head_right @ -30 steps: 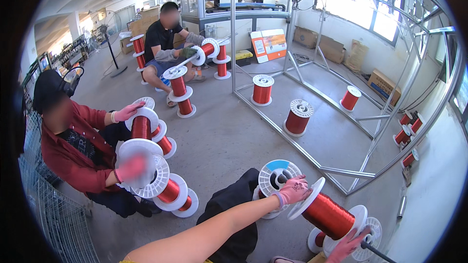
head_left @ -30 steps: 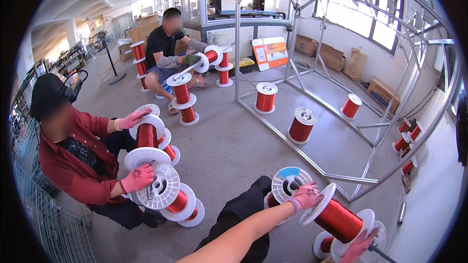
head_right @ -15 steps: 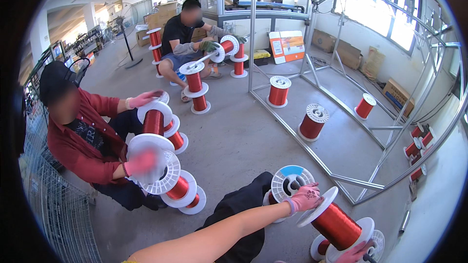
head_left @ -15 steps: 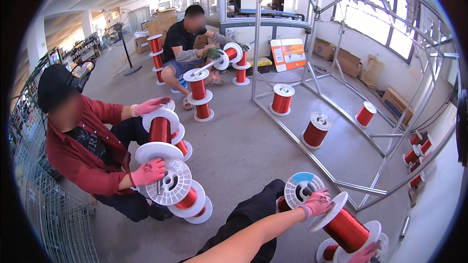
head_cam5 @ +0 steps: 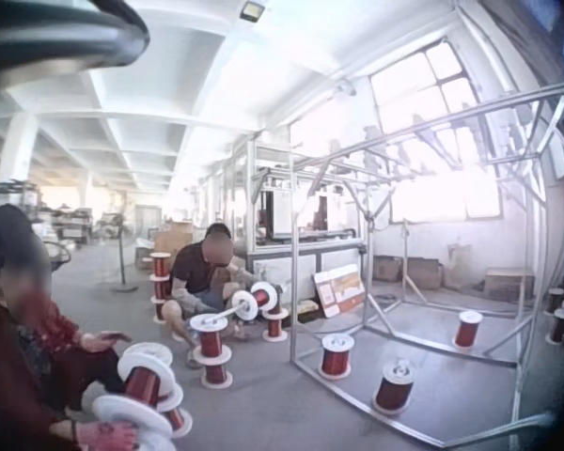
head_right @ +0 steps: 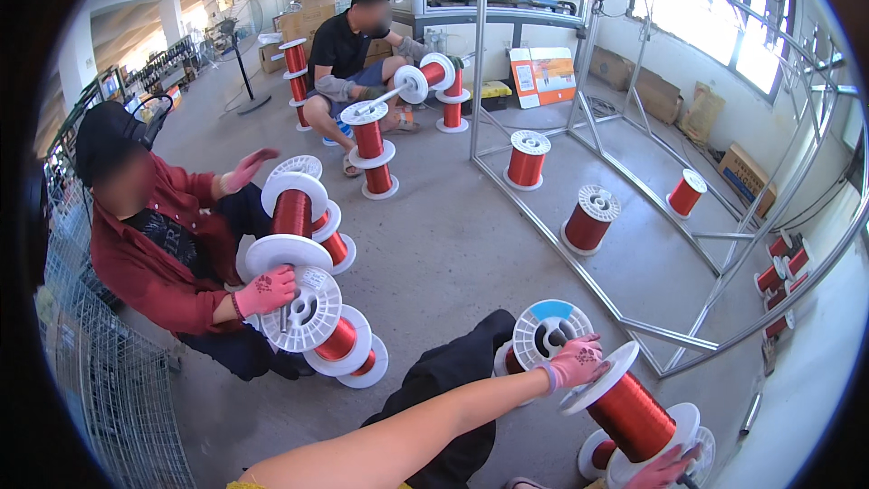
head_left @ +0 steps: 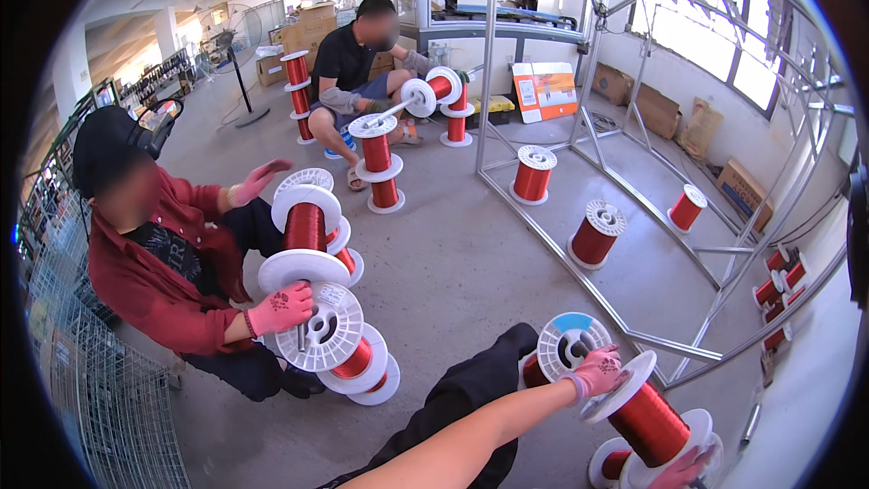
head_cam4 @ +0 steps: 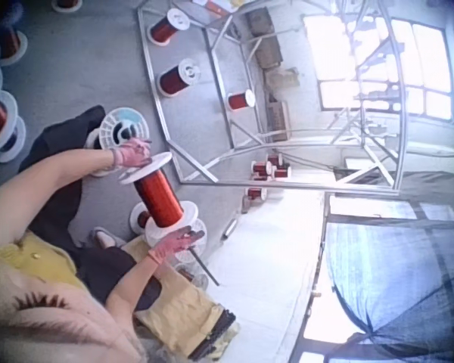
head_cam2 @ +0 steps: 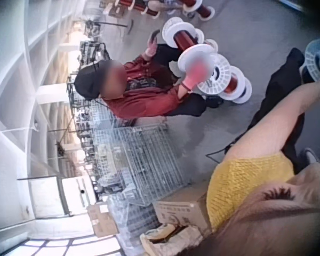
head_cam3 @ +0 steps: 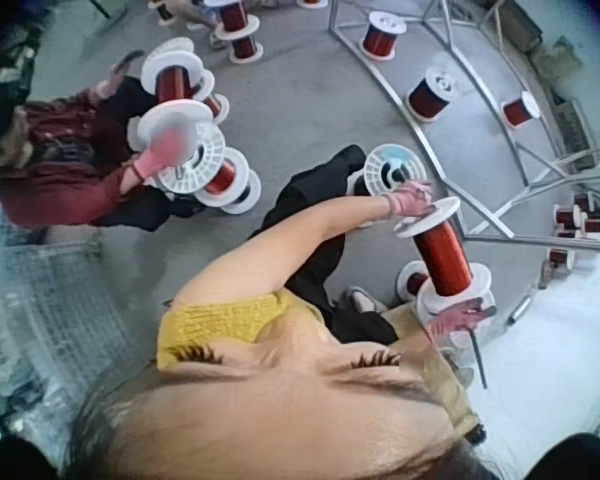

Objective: The person winds red wire between two spools and then threads the wire through a sequence of rollers on a large metal frame.

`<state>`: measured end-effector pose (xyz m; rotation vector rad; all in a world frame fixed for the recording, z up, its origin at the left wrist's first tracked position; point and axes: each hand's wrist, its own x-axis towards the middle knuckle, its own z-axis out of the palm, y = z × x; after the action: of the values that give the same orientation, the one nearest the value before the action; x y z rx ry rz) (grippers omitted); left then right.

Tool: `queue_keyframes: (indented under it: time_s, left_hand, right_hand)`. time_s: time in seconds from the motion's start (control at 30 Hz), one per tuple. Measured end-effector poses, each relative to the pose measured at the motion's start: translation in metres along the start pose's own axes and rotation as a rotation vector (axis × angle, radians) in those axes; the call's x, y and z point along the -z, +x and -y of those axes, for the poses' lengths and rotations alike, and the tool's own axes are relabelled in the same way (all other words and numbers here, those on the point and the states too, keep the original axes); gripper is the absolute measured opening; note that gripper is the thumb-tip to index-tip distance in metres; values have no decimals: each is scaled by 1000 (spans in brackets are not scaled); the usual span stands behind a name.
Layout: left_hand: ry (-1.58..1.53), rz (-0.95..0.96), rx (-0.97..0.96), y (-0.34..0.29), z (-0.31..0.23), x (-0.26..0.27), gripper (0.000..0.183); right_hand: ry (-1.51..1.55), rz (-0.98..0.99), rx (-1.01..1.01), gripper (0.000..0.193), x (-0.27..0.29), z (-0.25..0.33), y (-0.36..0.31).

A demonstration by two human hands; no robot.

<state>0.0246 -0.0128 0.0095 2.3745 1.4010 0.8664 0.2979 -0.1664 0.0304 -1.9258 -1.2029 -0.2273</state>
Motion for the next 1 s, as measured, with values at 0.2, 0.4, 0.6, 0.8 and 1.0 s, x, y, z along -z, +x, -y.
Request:
queue_keyframes:
  time_s: [0.2, 0.4, 0.6, 0.8, 1.0]
  left_hand:
    - [90, 1, -74, 5, 1, 0, 43]
    - [226, 76, -224, 6, 11, -6, 22]
    - [150, 7, -250, 7, 8, 5, 33]
    - [175, -6, -315, 9, 12, 7, 21]
    - [143, -60, -343, 6, 18, 3, 21]
  right_hand:
    - [-87, 9, -24, 51, 1, -17, -41]
    - [308, -208, -116, 52, 5, -34, -19]
    - [-64, 211, -237, 37, 2, -14, -111]
    - [507, -100, -269, 40, 42, -4, -67]
    - [214, -116, -44, 51, 20, 37, -43]
